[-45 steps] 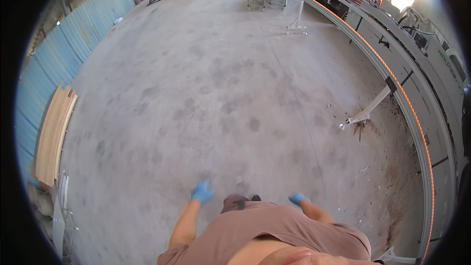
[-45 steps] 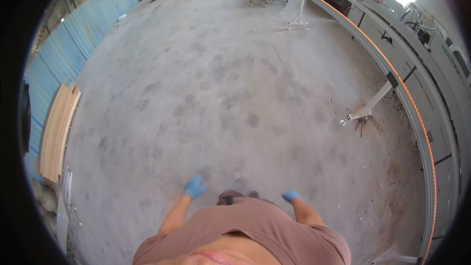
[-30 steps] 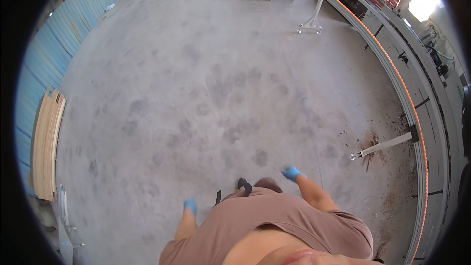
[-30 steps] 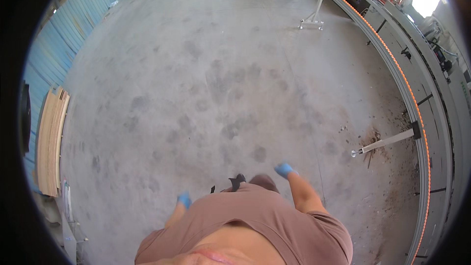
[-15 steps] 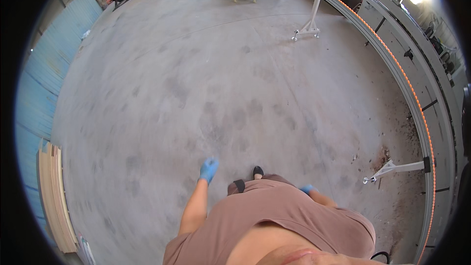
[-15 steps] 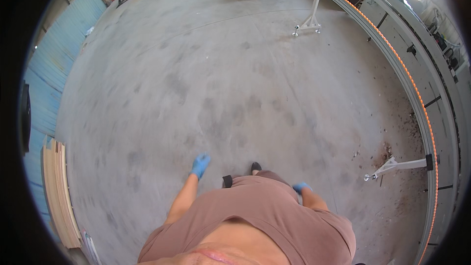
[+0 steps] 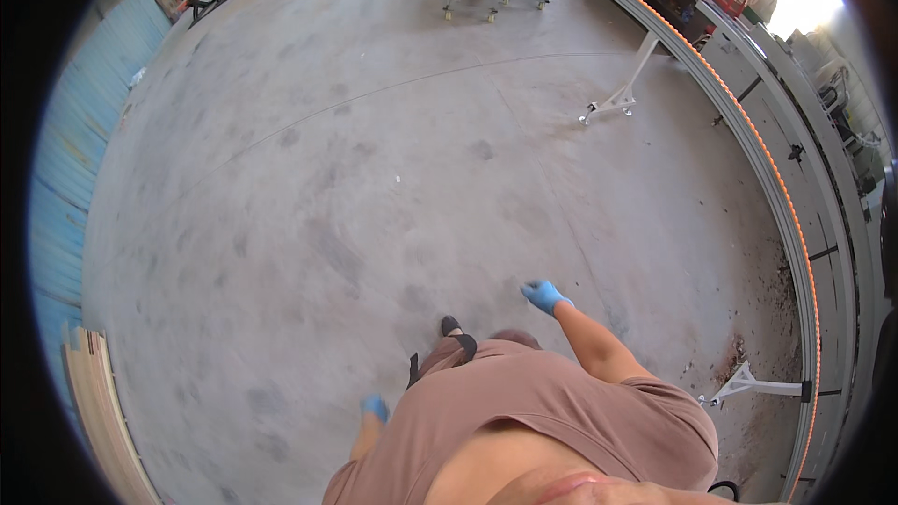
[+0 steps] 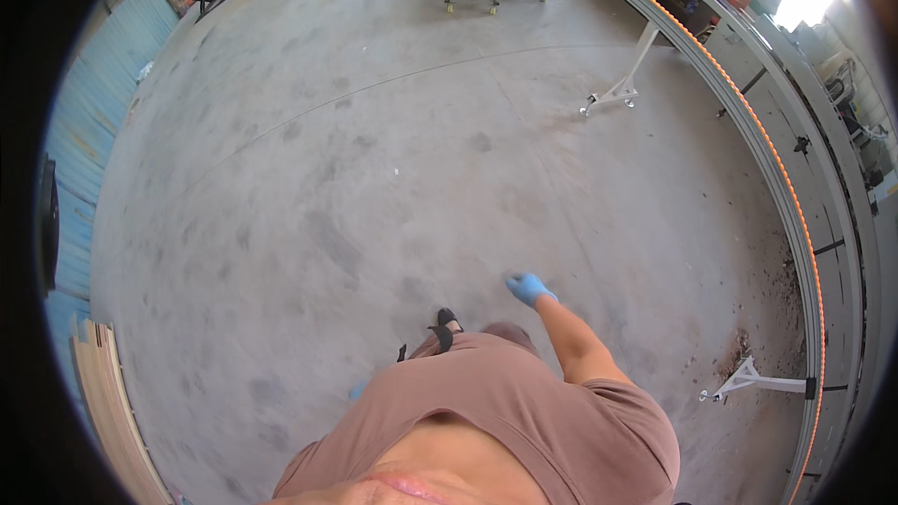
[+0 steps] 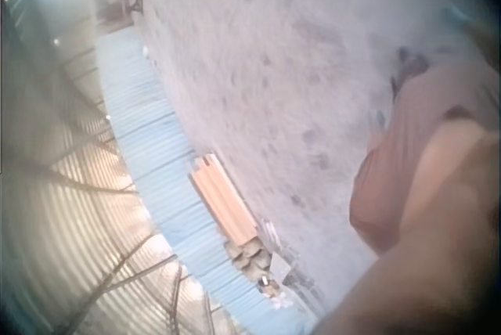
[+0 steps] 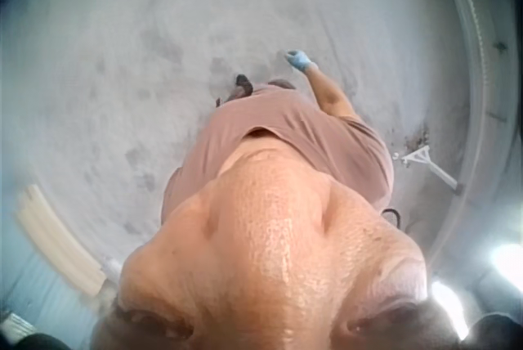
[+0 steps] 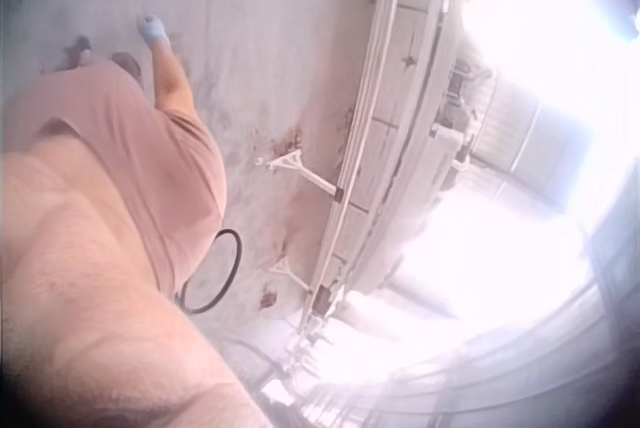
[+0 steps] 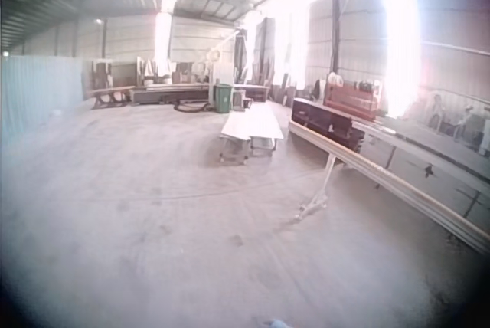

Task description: The person sweeps debris into a green bin, picks up crumpled paper by hand, and discards empty plastic bottles. They walk through the space carrying bottles and place them into the bin, then sweep again near the bin.

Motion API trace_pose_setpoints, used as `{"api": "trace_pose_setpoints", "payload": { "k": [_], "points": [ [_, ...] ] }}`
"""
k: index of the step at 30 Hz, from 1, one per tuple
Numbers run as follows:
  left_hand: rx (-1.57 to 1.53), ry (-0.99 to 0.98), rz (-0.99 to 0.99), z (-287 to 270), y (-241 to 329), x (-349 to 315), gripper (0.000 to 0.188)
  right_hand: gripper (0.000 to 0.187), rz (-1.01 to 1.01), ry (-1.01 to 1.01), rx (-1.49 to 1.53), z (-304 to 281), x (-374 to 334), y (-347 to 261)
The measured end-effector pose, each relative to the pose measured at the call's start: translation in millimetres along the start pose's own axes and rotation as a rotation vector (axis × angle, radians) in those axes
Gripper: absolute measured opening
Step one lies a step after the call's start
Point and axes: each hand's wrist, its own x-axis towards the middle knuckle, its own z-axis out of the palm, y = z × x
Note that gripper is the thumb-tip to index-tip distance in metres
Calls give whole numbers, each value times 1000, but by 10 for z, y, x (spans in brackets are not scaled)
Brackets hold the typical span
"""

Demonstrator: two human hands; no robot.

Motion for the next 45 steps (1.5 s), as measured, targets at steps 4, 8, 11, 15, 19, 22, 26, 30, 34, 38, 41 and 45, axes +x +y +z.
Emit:
{"api": "trace_pose_setpoints", "payload": {
  "k": [4, 8, 11, 15, 19, 22, 26, 30, 34, 38, 41, 45],
  "points": [
    [-170, 105, 485, -249, 3226, 490, 32, 55, 286, -264, -304, -118, 447, 160],
    [-95, 34, 876, -221, 6238, 735, 29, 48, 548, -376, -216, -392, 1006, 86],
    [-250, -69, 1267, -158, 7563, 784, 26, 49, 592, -475, -234, -685, 2065, -359],
    [-12, -66, 951, -304, 8130, 880, 31, 51, 255, -541, -516, -1378, 4032, -1716],
    [373, -78, 285, -713, 8190, 1150, 28, 50, 3, -56, -346, -2312, 5881, -3971],
    [267, -94, 54, -1038, 8482, 1439, 29, 53, -133, 29, -44, -2954, 7163, -5767],
    [186, -97, -151, -1394, 9530, 1937, 30, 54, -349, 74, 102, -3587, 8546, -7274],
    [106, -63, -132, -1749, 11495, 2546, 32, 54, -153, 110, -15, -3782, 9568, -7639],
    [77, 142, 187, -2021, 14440, 3026, 35, 45, 129, -212, -374, -3919, 10297, -7252],
    [-53, 121, 867, -2024, 17573, 3174, 27, 49, 437, -323, -309, -4025, 10862, -6800],
    [-168, 19, 1166, -1873, 19352, 3187, 22, 47, 872, -182, 193, -4163, 11429, -6892],
    [-209, -12, 1239, -1701, 20622, 3367, 22, 47, 637, -447, -58, -4855, 12908, -7932]
  ]
}}
